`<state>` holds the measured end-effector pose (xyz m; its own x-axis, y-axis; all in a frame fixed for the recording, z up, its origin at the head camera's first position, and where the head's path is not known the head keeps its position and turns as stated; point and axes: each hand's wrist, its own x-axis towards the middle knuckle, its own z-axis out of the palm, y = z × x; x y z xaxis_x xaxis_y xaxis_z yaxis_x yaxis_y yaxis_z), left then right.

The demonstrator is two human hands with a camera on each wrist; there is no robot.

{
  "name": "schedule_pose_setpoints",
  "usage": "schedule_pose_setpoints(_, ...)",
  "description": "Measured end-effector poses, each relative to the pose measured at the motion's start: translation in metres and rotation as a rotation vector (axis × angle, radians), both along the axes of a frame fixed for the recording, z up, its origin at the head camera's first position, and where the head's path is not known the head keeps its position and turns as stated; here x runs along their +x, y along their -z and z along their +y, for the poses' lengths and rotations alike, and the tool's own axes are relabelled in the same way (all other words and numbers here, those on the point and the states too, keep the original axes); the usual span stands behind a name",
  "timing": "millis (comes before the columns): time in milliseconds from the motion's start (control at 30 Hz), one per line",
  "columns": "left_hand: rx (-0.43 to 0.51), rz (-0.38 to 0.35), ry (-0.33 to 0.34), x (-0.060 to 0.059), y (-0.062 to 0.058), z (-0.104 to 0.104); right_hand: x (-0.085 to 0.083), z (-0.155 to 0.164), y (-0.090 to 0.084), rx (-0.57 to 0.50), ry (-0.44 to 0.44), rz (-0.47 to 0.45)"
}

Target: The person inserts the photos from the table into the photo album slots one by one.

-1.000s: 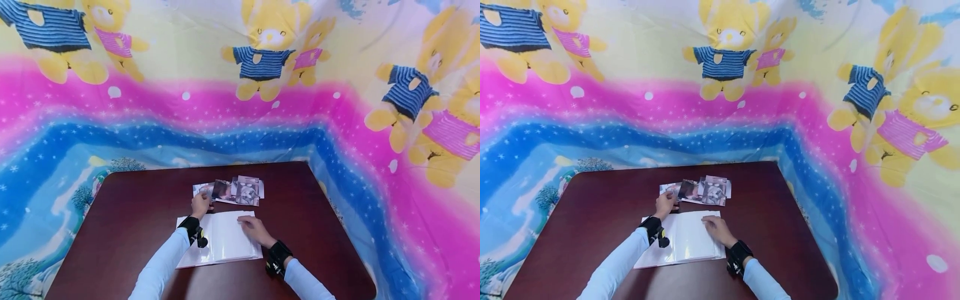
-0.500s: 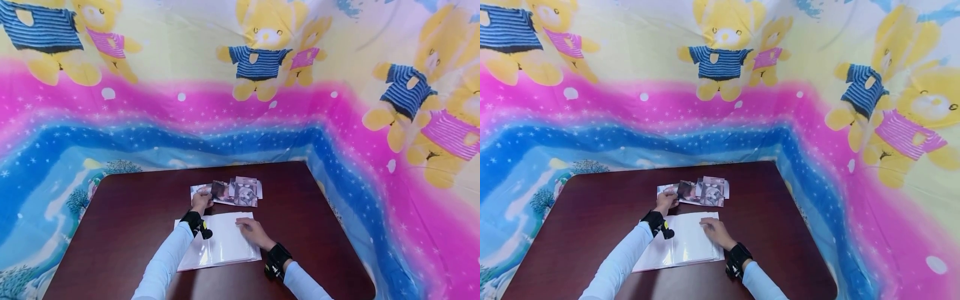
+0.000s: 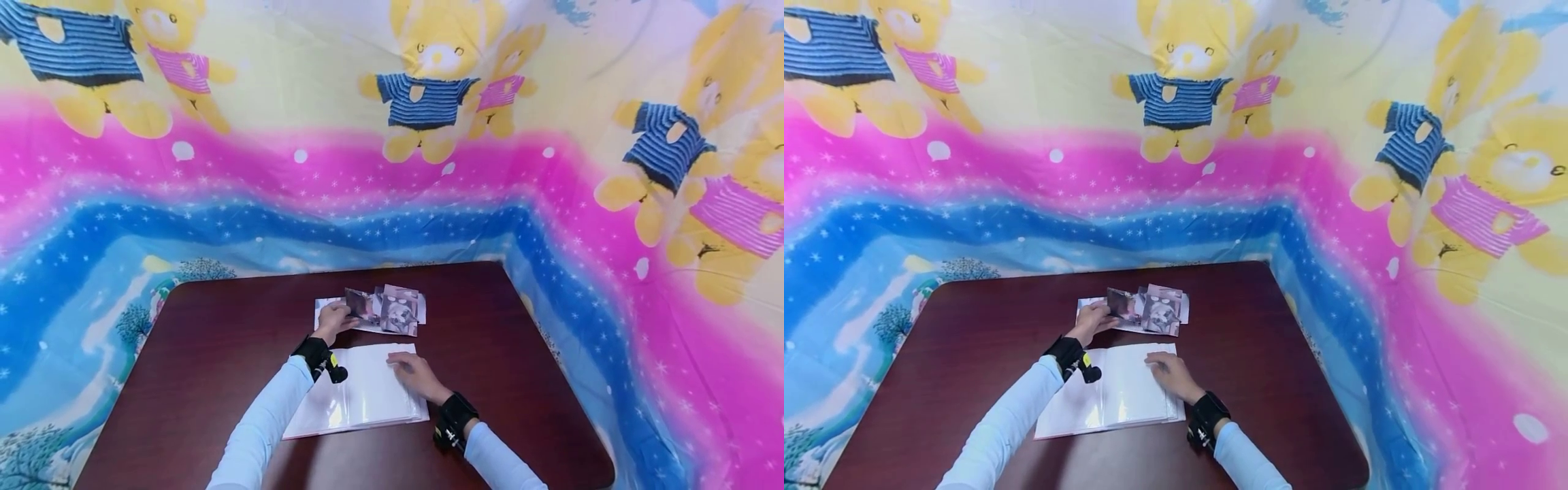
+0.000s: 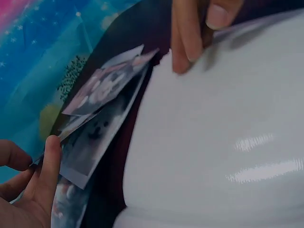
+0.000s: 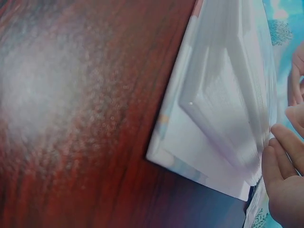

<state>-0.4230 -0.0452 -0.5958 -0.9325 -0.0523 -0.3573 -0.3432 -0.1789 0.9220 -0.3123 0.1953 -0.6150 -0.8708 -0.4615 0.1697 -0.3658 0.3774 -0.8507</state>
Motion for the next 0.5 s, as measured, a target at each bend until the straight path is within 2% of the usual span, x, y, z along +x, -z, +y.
schedule_pose_setpoints(133,0.015,-0.002,0.021,0.002,-0.008,0.002,0.005,0.0,-0.009,-0.004,-0.018,-0.025)
schedule_pose_setpoints(300,-0.023,0.025,0.032,0.008,-0.017,-0.006,-0.003,0.001,0.007,0.012,-0.011,0.045)
schedule_pose_setpoints(500,-0.088,0.068,-0.048,0.02,-0.014,-0.036,-0.016,-0.001,0.015,0.045,-0.014,0.068)
